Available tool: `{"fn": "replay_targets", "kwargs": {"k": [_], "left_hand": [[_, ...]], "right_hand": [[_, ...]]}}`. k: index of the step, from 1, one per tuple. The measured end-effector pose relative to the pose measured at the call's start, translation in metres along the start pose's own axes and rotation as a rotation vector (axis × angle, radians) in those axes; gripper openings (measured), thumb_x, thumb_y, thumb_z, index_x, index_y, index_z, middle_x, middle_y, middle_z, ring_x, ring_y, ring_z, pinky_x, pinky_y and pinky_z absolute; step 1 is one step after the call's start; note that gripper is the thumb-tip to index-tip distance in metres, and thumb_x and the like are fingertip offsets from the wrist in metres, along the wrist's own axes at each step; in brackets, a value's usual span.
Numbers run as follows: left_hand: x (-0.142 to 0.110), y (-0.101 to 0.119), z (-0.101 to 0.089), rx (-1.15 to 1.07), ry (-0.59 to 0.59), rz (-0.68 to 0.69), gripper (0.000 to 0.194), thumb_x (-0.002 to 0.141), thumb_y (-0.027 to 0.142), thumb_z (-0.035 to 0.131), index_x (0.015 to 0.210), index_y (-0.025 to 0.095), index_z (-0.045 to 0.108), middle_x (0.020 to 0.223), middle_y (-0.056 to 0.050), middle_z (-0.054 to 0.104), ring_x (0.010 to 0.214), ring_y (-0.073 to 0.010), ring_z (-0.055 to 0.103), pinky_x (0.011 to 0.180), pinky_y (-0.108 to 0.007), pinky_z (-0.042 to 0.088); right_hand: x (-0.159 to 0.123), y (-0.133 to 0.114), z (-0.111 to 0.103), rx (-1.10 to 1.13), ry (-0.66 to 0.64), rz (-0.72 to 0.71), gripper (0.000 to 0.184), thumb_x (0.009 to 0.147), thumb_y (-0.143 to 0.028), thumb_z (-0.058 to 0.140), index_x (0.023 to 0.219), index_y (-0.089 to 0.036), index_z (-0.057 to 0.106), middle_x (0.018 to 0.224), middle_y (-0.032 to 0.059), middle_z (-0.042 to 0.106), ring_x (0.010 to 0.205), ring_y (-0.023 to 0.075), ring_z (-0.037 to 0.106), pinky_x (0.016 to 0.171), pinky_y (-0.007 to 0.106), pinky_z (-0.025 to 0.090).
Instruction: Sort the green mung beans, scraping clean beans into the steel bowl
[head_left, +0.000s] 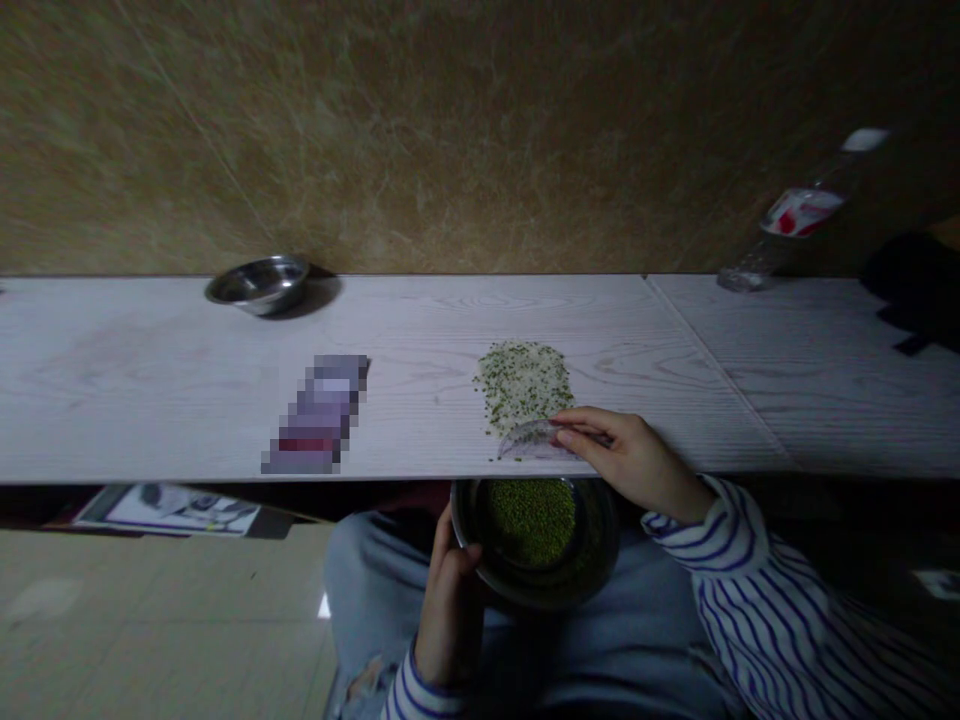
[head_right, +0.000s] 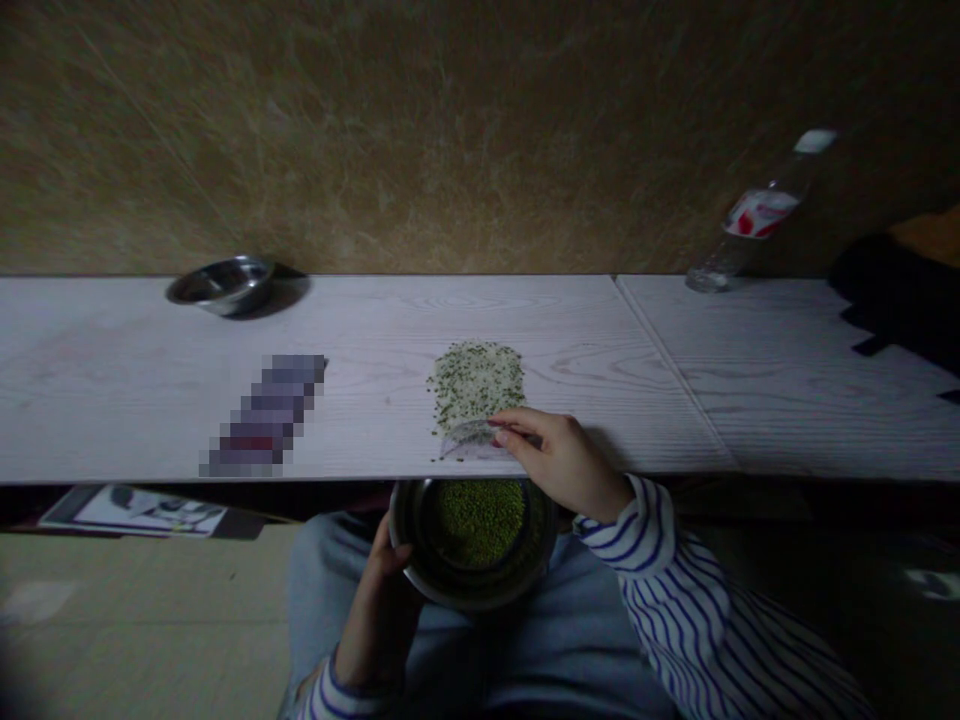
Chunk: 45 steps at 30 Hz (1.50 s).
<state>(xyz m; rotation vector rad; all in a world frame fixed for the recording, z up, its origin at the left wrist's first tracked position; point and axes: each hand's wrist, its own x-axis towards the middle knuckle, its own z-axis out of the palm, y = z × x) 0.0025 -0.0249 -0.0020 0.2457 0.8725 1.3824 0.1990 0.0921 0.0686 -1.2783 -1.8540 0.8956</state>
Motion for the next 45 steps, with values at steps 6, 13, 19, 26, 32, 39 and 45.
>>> {"fn": "replay_targets", "kwargs": {"k": [6,13,19,26,32,39,45], "left_hand": [[0.001,-0.001,-0.003,0.001,0.015,0.017,0.058,0.080,0.024,0.065,0.137,0.027,0.060,0.132,-0.008,0.069,0.133,-0.0344,0.052,0.110,-0.050,0.040],[0.001,0.002,0.000,0.020,0.034,0.028,0.053,0.079,0.025,0.065,0.132,0.025,0.063,0.133,-0.009,0.069,0.131,-0.0348,0.054,0.108,-0.050,0.042],[0.002,0.008,-0.004,-0.012,0.077,0.007,0.054,0.074,0.022,0.067,0.128,0.028,0.066,0.125,-0.007,0.073,0.128,-0.0346,0.057,0.107,-0.049,0.043],[0.004,0.006,-0.007,-0.021,0.049,0.033,0.054,0.076,0.025,0.068,0.129,0.027,0.066,0.131,-0.008,0.071,0.135,-0.0348,0.051,0.110,-0.048,0.040],[0.005,0.002,-0.011,-0.028,0.067,0.016,0.065,0.076,0.027,0.069,0.140,0.029,0.058,0.135,-0.008,0.068,0.137,-0.0362,0.049,0.110,-0.052,0.039],[0.006,0.004,-0.015,-0.020,0.026,0.037,0.063,0.080,0.027,0.064,0.143,0.029,0.056,0.140,-0.008,0.065,0.137,-0.0352,0.048,0.112,-0.051,0.037],[0.006,0.002,-0.018,-0.028,0.037,0.029,0.062,0.081,0.027,0.064,0.143,0.030,0.055,0.139,-0.007,0.065,0.140,-0.0331,0.046,0.115,-0.049,0.034]], "right_hand": [[0.002,0.001,0.003,0.050,0.064,0.012,0.024,0.086,-0.030,0.063,0.103,-0.020,0.077,0.097,0.0066,0.081,0.088,0.0223,0.077,0.083,0.036,0.064],[-0.005,-0.005,0.013,0.024,0.037,0.012,0.024,0.088,-0.028,0.062,0.106,-0.021,0.076,0.100,0.0060,0.081,0.091,0.0215,0.077,0.083,0.034,0.063],[-0.004,-0.012,0.018,-0.007,-0.020,-0.013,0.025,0.089,-0.029,0.062,0.108,-0.022,0.076,0.100,0.0056,0.081,0.090,0.0210,0.077,0.080,0.031,0.063],[-0.011,-0.008,0.017,-0.103,0.134,0.032,0.030,0.090,-0.032,0.059,0.112,-0.020,0.075,0.095,0.0082,0.082,0.079,0.0226,0.079,0.071,0.031,0.064],[-0.012,-0.006,0.015,-0.084,0.192,0.070,0.032,0.089,-0.036,0.060,0.110,-0.017,0.075,0.095,0.0106,0.081,0.079,0.0240,0.079,0.072,0.033,0.065],[-0.016,-0.008,0.024,-0.056,0.161,0.065,0.031,0.088,-0.036,0.062,0.109,-0.019,0.076,0.094,0.0099,0.081,0.080,0.0248,0.079,0.075,0.036,0.065],[-0.011,-0.004,0.021,-0.085,0.223,0.077,0.032,0.088,-0.036,0.061,0.109,-0.017,0.075,0.094,0.0119,0.081,0.080,0.0265,0.079,0.080,0.039,0.065]]}}
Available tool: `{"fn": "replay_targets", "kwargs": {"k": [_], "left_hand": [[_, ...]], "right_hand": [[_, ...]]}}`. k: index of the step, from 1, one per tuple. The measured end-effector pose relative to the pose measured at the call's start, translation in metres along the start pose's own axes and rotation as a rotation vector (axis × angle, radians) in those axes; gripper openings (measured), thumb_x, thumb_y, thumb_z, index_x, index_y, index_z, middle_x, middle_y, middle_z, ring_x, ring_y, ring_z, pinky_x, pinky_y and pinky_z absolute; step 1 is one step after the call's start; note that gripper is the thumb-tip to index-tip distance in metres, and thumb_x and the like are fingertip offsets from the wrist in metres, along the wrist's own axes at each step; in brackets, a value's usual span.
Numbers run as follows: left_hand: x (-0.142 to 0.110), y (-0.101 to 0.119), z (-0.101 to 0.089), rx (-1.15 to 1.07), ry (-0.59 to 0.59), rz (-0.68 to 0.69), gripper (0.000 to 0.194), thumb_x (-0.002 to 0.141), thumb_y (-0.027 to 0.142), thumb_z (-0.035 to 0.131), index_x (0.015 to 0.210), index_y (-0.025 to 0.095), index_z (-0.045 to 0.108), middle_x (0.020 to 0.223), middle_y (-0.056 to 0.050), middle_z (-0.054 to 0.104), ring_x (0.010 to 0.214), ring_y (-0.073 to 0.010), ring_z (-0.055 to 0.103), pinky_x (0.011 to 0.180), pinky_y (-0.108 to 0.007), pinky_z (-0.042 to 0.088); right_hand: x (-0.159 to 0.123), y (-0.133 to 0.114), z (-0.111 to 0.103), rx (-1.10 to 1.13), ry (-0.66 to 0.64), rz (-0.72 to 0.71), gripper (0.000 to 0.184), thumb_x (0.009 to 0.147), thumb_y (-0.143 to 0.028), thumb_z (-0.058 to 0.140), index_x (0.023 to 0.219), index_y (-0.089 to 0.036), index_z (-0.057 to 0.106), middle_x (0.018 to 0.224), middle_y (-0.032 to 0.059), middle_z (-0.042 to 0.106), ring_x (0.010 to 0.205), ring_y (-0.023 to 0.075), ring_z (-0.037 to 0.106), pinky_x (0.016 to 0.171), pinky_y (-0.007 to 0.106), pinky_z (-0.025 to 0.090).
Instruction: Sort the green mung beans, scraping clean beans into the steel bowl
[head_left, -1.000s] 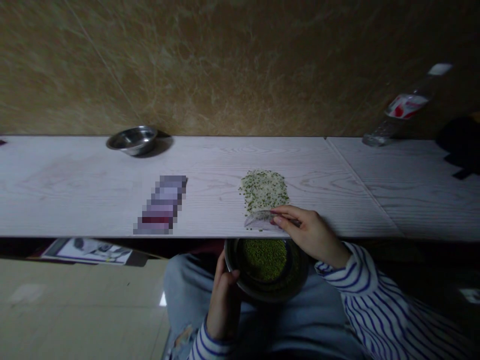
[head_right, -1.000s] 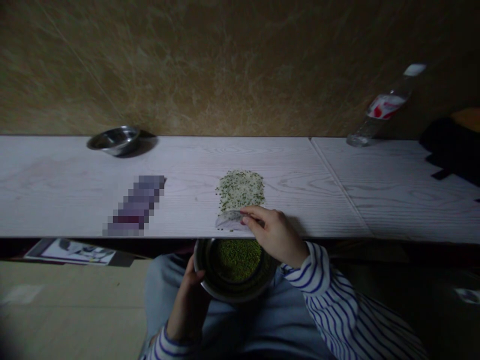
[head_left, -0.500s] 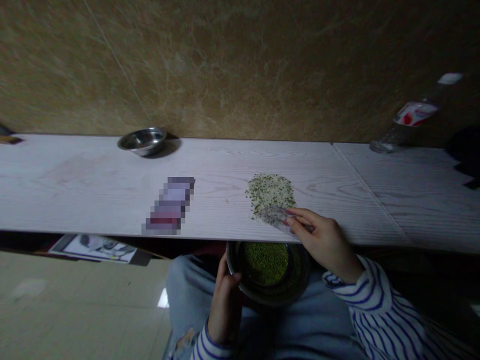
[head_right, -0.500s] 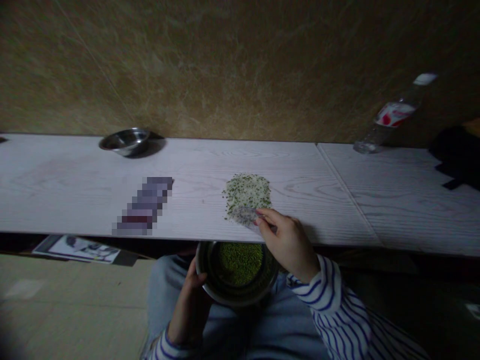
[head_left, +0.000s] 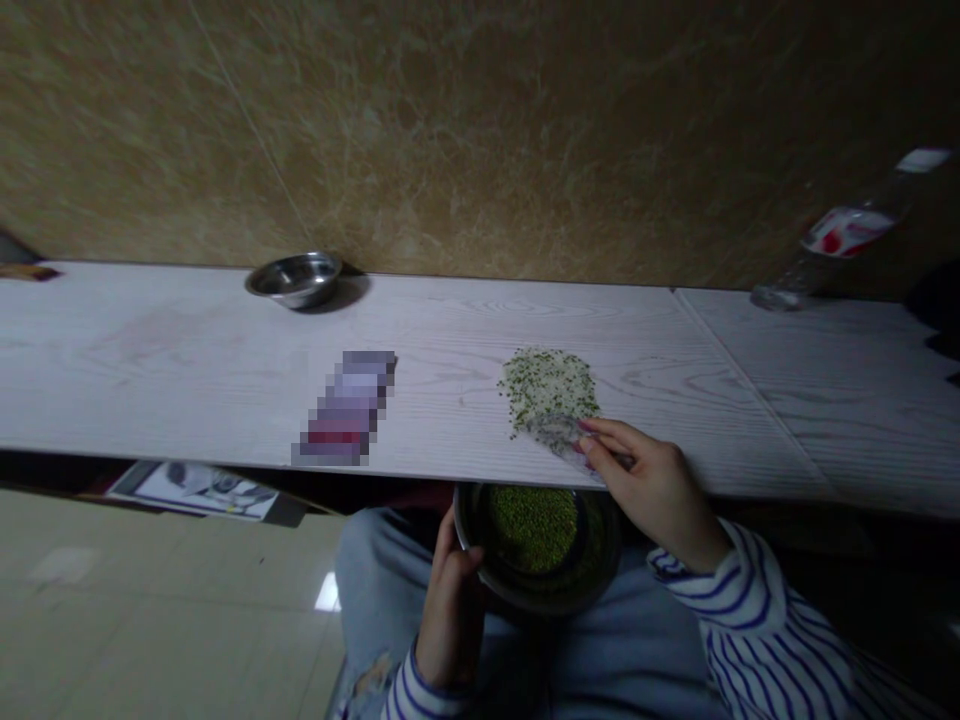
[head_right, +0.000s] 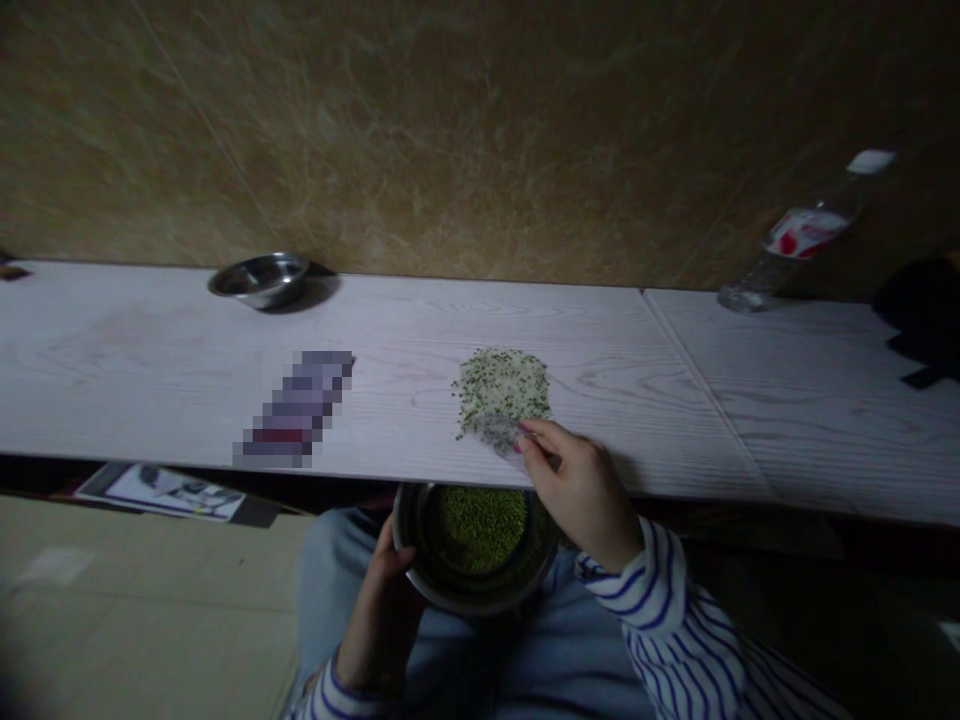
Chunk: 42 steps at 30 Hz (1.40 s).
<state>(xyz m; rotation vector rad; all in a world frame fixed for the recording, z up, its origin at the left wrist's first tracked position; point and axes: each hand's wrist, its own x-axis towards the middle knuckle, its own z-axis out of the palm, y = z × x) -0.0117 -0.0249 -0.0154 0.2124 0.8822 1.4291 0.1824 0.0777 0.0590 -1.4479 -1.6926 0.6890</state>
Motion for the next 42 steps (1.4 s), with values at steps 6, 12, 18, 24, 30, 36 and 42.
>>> {"fn": "replay_targets", "kwargs": {"k": [6,12,18,24,30,36,42], "left_hand": [[0.001,-0.001,0.000,0.003,0.012,0.012,0.059,0.079,0.027,0.066,0.138,0.030,0.060,0.138,-0.007,0.066,0.139,-0.0335,0.047,0.114,-0.048,0.035],[-0.001,0.002,0.004,-0.006,0.008,0.007,0.058,0.079,0.027,0.066,0.137,0.030,0.061,0.138,-0.007,0.067,0.139,-0.0339,0.047,0.114,-0.049,0.035],[-0.002,0.005,0.006,-0.004,0.007,0.042,0.056,0.079,0.025,0.065,0.135,0.029,0.064,0.135,-0.007,0.069,0.138,-0.0330,0.048,0.115,-0.047,0.035],[-0.002,0.007,0.007,-0.004,0.023,0.027,0.062,0.078,0.027,0.067,0.139,0.030,0.060,0.135,-0.008,0.069,0.138,-0.0348,0.049,0.113,-0.049,0.037],[-0.001,0.006,0.006,0.012,0.007,0.039,0.057,0.079,0.026,0.066,0.135,0.031,0.064,0.137,-0.007,0.068,0.137,-0.0334,0.049,0.113,-0.047,0.037],[-0.001,0.006,0.008,0.025,0.015,0.007,0.061,0.078,0.027,0.066,0.139,0.030,0.060,0.137,-0.008,0.067,0.136,-0.0349,0.050,0.109,-0.048,0.040],[0.000,0.009,0.008,0.008,0.042,-0.005,0.062,0.076,0.028,0.068,0.138,0.029,0.060,0.133,-0.009,0.069,0.132,-0.0365,0.053,0.104,-0.050,0.045]], "right_hand": [[0.001,0.000,-0.004,0.030,0.011,-0.005,0.031,0.088,-0.039,0.064,0.107,-0.018,0.076,0.094,0.0112,0.081,0.080,0.0267,0.079,0.080,0.039,0.065],[0.001,-0.002,0.002,0.012,-0.024,-0.017,0.030,0.089,-0.036,0.062,0.109,-0.020,0.075,0.099,0.0103,0.081,0.086,0.0257,0.079,0.076,0.036,0.066],[0.003,-0.008,0.002,-0.016,-0.044,-0.045,0.029,0.089,-0.034,0.060,0.108,-0.019,0.076,0.095,0.0093,0.082,0.084,0.0251,0.079,0.078,0.037,0.065],[0.004,-0.002,0.002,-0.045,-0.009,-0.075,0.028,0.090,-0.034,0.061,0.109,-0.021,0.076,0.099,0.0088,0.081,0.087,0.0251,0.078,0.079,0.037,0.065],[0.001,0.000,-0.001,-0.069,-0.043,-0.090,0.026,0.091,-0.034,0.061,0.109,-0.023,0.077,0.098,0.0076,0.081,0.086,0.0248,0.078,0.076,0.035,0.065],[0.002,-0.001,0.000,-0.076,-0.036,-0.091,0.027,0.092,-0.034,0.061,0.110,-0.023,0.077,0.100,0.0076,0.081,0.087,0.0246,0.078,0.077,0.034,0.064],[0.011,-0.013,0.015,-0.092,-0.075,-0.123,0.028,0.093,-0.032,0.058,0.111,-0.022,0.077,0.102,0.0083,0.081,0.088,0.0245,0.078,0.076,0.033,0.064]]}}
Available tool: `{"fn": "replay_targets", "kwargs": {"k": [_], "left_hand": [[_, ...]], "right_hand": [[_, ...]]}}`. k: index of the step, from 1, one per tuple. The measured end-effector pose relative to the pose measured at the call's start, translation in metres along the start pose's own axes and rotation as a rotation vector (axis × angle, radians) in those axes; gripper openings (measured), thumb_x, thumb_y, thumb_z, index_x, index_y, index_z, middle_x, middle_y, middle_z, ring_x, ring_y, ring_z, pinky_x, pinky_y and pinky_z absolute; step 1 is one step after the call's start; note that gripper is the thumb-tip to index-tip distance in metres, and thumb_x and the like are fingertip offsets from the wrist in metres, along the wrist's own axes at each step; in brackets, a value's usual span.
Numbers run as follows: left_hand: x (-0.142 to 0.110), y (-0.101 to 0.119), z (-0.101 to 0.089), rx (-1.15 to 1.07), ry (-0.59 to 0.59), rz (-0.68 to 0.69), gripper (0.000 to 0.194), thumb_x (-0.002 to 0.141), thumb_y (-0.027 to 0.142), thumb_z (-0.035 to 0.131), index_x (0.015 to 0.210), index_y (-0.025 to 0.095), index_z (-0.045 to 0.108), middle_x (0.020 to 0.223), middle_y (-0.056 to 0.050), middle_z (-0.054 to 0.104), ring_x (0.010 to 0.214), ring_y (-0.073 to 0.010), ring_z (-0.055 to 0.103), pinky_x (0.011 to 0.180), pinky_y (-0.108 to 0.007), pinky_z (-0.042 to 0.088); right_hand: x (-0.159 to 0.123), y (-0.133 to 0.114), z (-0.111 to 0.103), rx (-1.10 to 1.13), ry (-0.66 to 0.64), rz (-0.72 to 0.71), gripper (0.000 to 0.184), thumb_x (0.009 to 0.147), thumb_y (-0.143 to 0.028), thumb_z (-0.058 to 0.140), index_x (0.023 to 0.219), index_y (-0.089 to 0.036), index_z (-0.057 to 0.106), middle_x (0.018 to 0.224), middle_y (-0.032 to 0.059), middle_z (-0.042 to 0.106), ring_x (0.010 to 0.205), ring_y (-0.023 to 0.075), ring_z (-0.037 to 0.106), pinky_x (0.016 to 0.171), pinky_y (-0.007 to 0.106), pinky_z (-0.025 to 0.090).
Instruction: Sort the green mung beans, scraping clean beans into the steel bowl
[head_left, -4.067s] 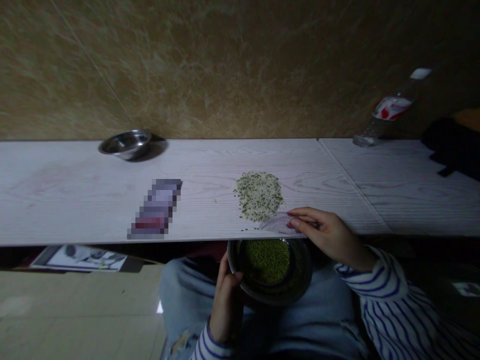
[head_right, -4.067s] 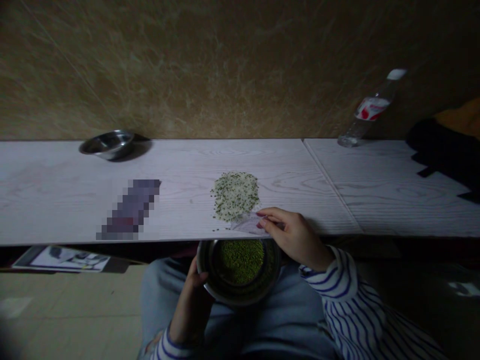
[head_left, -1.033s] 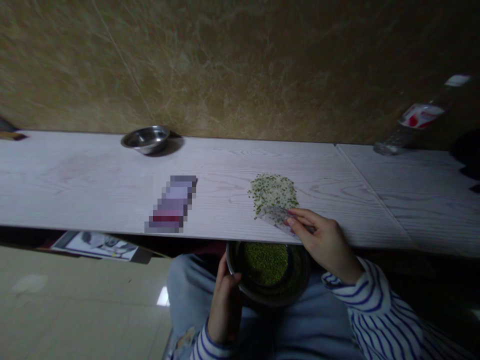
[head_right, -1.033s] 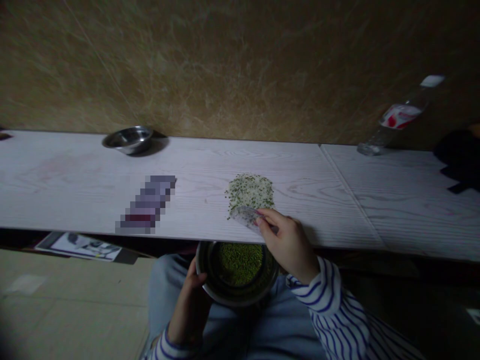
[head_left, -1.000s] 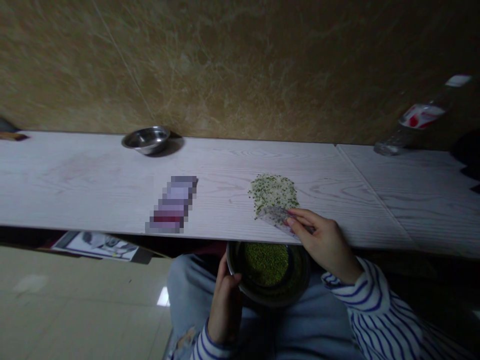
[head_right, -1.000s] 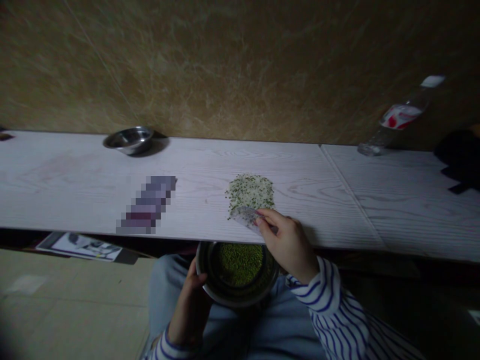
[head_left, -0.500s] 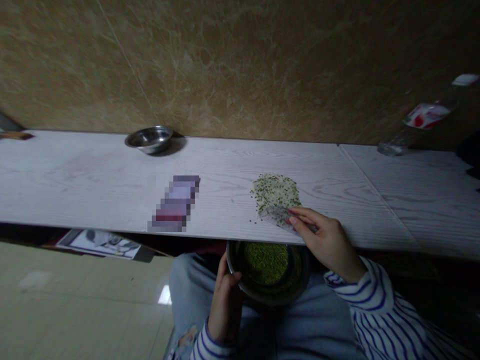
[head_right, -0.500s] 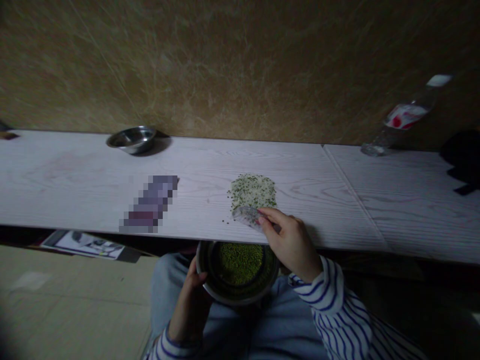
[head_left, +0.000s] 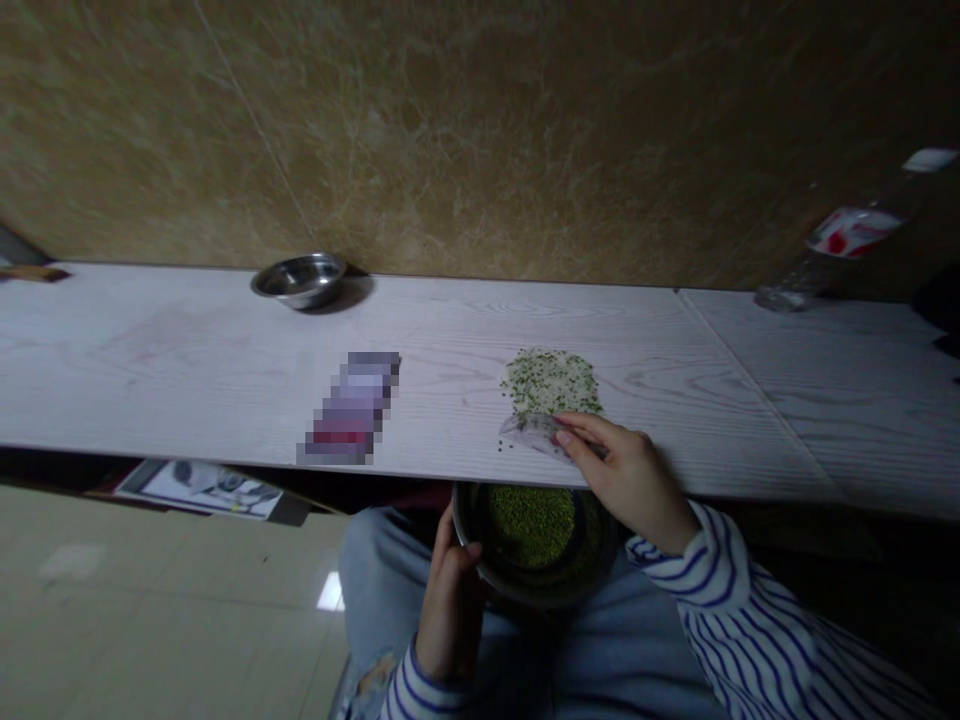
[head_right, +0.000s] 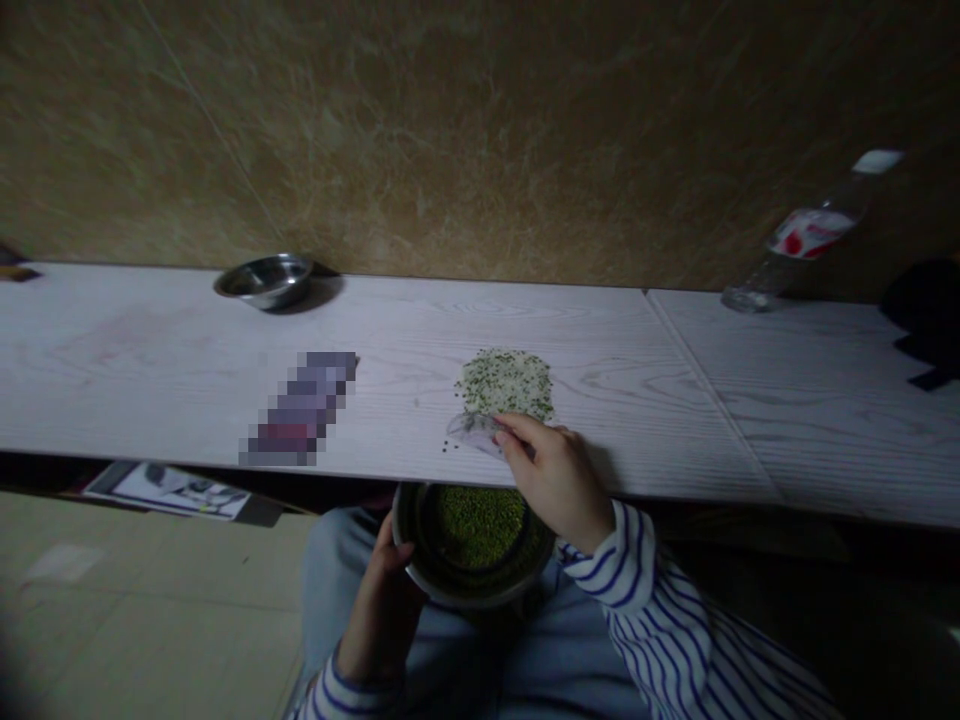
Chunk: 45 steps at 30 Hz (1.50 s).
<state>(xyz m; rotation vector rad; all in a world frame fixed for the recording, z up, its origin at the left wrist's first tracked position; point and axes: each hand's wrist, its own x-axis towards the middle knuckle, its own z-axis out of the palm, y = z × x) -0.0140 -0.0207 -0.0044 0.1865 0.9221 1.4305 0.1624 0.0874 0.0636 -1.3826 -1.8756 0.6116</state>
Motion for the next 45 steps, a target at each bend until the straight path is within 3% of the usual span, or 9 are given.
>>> {"fn": "replay_targets", "kwargs": {"k": [6,14,20,25,30,38,45], "left_hand": [[0.006,0.009,-0.012,0.017,0.049,0.015,0.068,0.073,0.027,0.069,0.140,0.032,0.058,0.125,-0.008,0.072,0.121,-0.0360,0.061,0.098,-0.049,0.050],[0.005,0.014,-0.021,0.029,0.042,0.086,0.066,0.076,0.025,0.068,0.141,0.032,0.059,0.131,-0.007,0.070,0.127,-0.0349,0.058,0.101,-0.046,0.049],[0.004,-0.004,-0.023,0.060,0.006,0.033,0.060,0.073,0.026,0.072,0.132,0.031,0.066,0.134,-0.009,0.069,0.133,-0.0365,0.053,0.105,-0.048,0.047],[-0.001,-0.014,-0.013,0.054,-0.057,0.049,0.053,0.078,0.029,0.070,0.131,0.030,0.067,0.137,-0.008,0.068,0.137,-0.0356,0.049,0.112,-0.049,0.039],[-0.004,-0.022,-0.012,0.111,-0.133,0.047,0.051,0.082,0.029,0.068,0.132,0.030,0.066,0.143,-0.006,0.063,0.143,-0.0339,0.042,0.117,-0.047,0.032],[0.006,-0.032,-0.021,0.075,-0.113,-0.004,0.063,0.073,0.033,0.076,0.135,0.032,0.063,0.137,-0.008,0.067,0.138,-0.0397,0.047,0.111,-0.054,0.038],[0.001,-0.026,-0.016,0.049,-0.107,-0.084,0.055,0.075,0.029,0.075,0.129,0.033,0.068,0.135,-0.006,0.069,0.141,-0.0372,0.045,0.113,-0.050,0.036]], "right_hand": [[0.004,-0.010,0.008,0.000,-0.046,-0.044,0.027,0.093,-0.028,0.058,0.111,-0.023,0.077,0.105,0.0063,0.081,0.091,0.0224,0.077,0.078,0.032,0.063],[-0.005,-0.013,0.002,0.146,-0.215,-0.047,0.023,0.090,-0.029,0.062,0.106,-0.025,0.079,0.100,0.0046,0.082,0.088,0.0213,0.078,0.078,0.032,0.064],[-0.019,0.013,-0.026,0.229,-0.048,0.084,0.027,0.087,-0.036,0.065,0.104,-0.020,0.078,0.096,0.0081,0.082,0.087,0.0232,0.078,0.079,0.034,0.065],[-0.024,0.031,-0.052,0.140,0.139,0.164,0.031,0.084,-0.045,0.069,0.100,-0.021,0.078,0.093,0.0087,0.081,0.080,0.0247,0.078,0.076,0.035,0.066],[-0.027,0.034,-0.055,0.010,0.108,0.055,0.025,0.089,-0.037,0.064,0.103,-0.022,0.079,0.098,0.0067,0.081,0.088,0.0243,0.077,0.078,0.034,0.064],[-0.025,0.028,-0.047,-0.136,0.019,-0.148,0.021,0.093,-0.028,0.061,0.105,-0.025,0.078,0.100,0.0035,0.082,0.088,0.0217,0.077,0.082,0.034,0.061],[-0.001,0.035,-0.039,-0.113,0.022,-0.103,0.023,0.094,-0.026,0.059,0.107,-0.021,0.077,0.101,0.0047,0.081,0.089,0.0219,0.076,0.080,0.034,0.059]]}}
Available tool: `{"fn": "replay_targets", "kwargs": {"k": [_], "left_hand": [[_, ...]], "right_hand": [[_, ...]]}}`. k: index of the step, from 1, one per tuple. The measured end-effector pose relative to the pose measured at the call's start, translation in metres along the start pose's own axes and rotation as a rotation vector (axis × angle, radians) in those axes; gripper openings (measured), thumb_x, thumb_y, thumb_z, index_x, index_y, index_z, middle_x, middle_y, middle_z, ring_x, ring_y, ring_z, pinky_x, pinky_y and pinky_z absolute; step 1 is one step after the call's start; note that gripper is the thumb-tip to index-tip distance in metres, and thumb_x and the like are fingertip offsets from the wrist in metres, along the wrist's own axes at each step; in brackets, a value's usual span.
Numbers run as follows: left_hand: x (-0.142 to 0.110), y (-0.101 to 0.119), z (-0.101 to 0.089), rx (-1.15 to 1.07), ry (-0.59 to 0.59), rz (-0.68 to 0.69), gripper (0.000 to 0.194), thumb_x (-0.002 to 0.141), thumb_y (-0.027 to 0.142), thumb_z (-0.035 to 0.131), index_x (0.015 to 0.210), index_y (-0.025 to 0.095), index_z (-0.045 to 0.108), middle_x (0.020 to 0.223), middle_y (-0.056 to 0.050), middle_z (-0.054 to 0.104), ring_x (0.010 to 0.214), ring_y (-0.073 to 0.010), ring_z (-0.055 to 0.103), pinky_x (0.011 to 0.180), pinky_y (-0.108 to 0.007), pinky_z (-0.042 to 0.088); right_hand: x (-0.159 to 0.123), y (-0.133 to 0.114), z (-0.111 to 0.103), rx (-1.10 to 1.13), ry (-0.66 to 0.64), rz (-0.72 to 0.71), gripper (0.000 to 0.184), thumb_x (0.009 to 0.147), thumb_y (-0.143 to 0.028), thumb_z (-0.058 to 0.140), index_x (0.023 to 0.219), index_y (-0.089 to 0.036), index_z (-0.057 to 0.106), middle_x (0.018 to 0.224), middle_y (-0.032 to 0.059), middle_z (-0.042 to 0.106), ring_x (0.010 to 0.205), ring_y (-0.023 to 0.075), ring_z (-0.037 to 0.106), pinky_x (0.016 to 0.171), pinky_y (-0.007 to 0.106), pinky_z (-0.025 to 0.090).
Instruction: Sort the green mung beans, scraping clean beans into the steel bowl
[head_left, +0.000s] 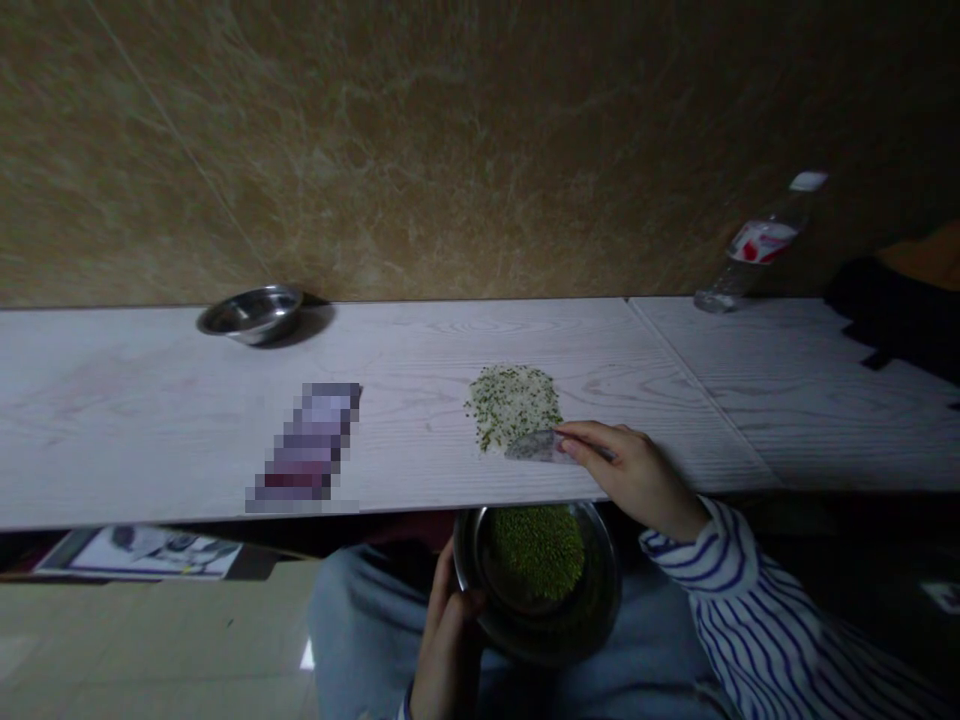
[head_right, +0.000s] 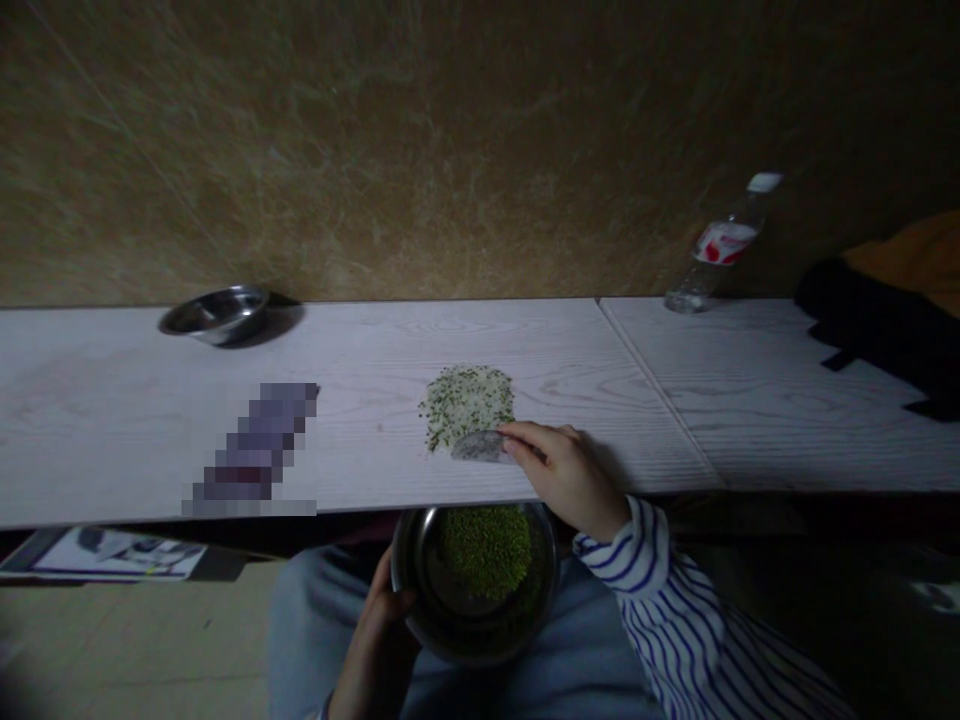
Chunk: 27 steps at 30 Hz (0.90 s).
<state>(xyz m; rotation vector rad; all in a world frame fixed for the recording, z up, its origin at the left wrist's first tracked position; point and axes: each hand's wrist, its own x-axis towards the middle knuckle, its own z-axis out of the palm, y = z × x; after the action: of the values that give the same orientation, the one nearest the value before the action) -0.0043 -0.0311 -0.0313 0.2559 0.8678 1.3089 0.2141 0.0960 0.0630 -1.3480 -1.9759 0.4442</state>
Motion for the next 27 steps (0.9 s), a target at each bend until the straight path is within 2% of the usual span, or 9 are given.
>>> {"fn": "replay_targets", "kwargs": {"k": [6,11,17,21,27], "left_hand": [[0.012,-0.005,-0.004,0.004,0.080,-0.003,0.054,0.061,0.022,0.077,0.115,0.031,0.076,0.116,-0.005,0.077,0.135,-0.0396,0.051,0.114,-0.052,0.034],[0.013,-0.006,-0.007,-0.003,0.055,-0.023,0.062,0.062,0.029,0.078,0.124,0.030,0.071,0.126,-0.008,0.074,0.137,-0.0420,0.048,0.114,-0.055,0.033],[0.011,-0.007,-0.007,-0.008,0.032,0.002,0.055,0.067,0.028,0.077,0.121,0.032,0.072,0.123,-0.007,0.074,0.136,-0.0407,0.049,0.112,-0.054,0.035],[0.007,-0.004,-0.001,0.006,0.034,0.007,0.054,0.067,0.031,0.078,0.120,0.033,0.073,0.125,-0.007,0.074,0.139,-0.0406,0.046,0.112,-0.053,0.036],[0.003,-0.002,0.003,0.011,0.021,0.022,0.051,0.072,0.031,0.076,0.123,0.034,0.072,0.131,-0.006,0.072,0.140,-0.0387,0.046,0.115,-0.052,0.032]], "right_hand": [[0.021,0.005,0.003,0.045,0.015,0.028,0.024,0.092,-0.028,0.058,0.106,-0.023,0.077,0.103,0.0047,0.081,0.091,0.0224,0.075,0.082,0.036,0.059],[0.025,0.009,-0.002,0.119,0.071,0.034,0.024,0.091,-0.031,0.059,0.105,-0.023,0.077,0.101,0.0054,0.081,0.090,0.0222,0.075,0.079,0.034,0.059],[0.020,0.027,-0.004,0.208,0.176,0.111,0.026,0.089,-0.035,0.062,0.106,-0.022,0.076,0.103,0.0072,0.080,0.094,0.0237,0.075,0.086,0.037,0.060],[0.021,0.030,0.001,0.216,0.175,0.134,0.026,0.088,-0.034,0.061,0.105,-0.021,0.076,0.103,0.0078,0.080,0.095,0.0246,0.075,0.089,0.039,0.059],[0.017,0.021,0.006,0.198,0.111,0.135,0.026,0.088,-0.032,0.061,0.106,-0.022,0.076,0.102,0.0073,0.080,0.094,0.0234,0.075,0.088,0.038,0.060]]}}
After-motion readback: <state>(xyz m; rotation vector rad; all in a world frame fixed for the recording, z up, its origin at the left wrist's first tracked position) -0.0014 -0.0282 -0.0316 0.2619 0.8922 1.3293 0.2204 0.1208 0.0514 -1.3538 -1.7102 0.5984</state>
